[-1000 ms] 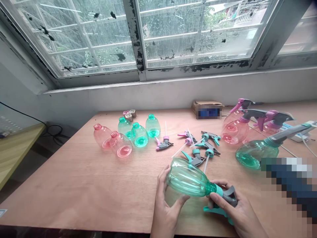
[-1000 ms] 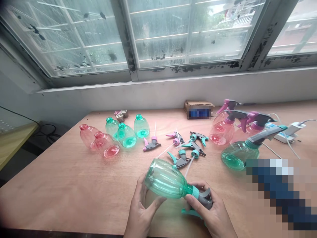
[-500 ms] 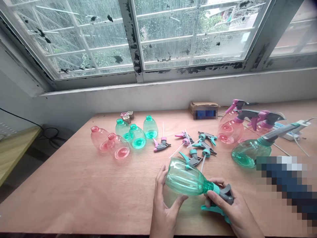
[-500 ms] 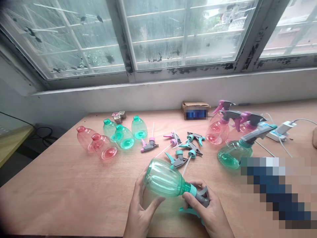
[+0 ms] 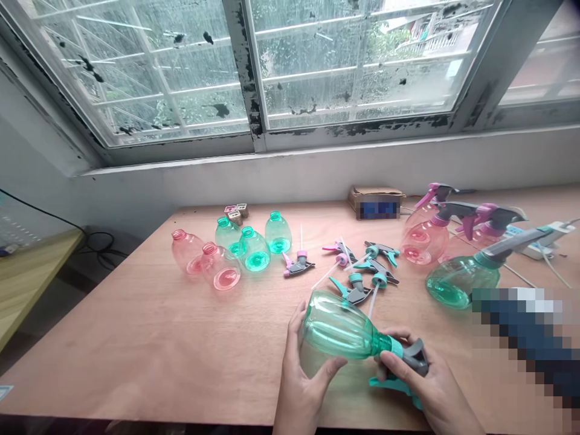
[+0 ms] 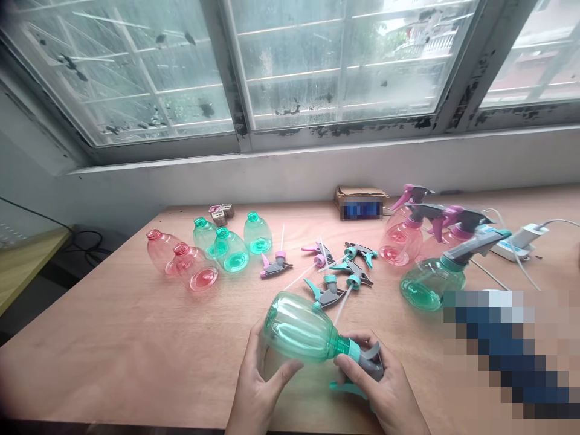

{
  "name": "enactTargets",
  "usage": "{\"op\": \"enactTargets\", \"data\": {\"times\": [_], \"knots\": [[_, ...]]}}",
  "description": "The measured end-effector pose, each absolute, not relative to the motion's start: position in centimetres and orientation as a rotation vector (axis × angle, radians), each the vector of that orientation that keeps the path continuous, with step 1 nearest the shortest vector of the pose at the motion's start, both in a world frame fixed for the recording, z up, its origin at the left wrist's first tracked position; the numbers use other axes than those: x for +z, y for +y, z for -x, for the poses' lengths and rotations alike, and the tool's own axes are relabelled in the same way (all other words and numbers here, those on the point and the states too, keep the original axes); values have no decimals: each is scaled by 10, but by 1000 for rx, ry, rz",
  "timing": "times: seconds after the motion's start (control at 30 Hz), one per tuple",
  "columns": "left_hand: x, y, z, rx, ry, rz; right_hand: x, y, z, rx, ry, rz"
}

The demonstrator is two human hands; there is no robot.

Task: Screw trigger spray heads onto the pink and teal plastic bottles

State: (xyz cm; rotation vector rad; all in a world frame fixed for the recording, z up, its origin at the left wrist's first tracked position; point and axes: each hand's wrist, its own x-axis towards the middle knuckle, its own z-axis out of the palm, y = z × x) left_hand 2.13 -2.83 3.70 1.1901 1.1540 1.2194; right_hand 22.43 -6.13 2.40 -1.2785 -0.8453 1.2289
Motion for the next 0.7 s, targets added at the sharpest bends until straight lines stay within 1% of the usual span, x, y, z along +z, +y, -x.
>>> {"op": "enactTargets", "data": {"times": [0.13,0.43,0.7], "knots": [[34,-27,-21,1254,1179,-1203,25,-61,-222,1221,-817,1259],[47,-32,-22,1248,1167,-1113,23,-63,-221,1222,-877,1303],[35,-28,-21,1243,1156,-1210,25,-60,-221,1185,-806,1286]]}}
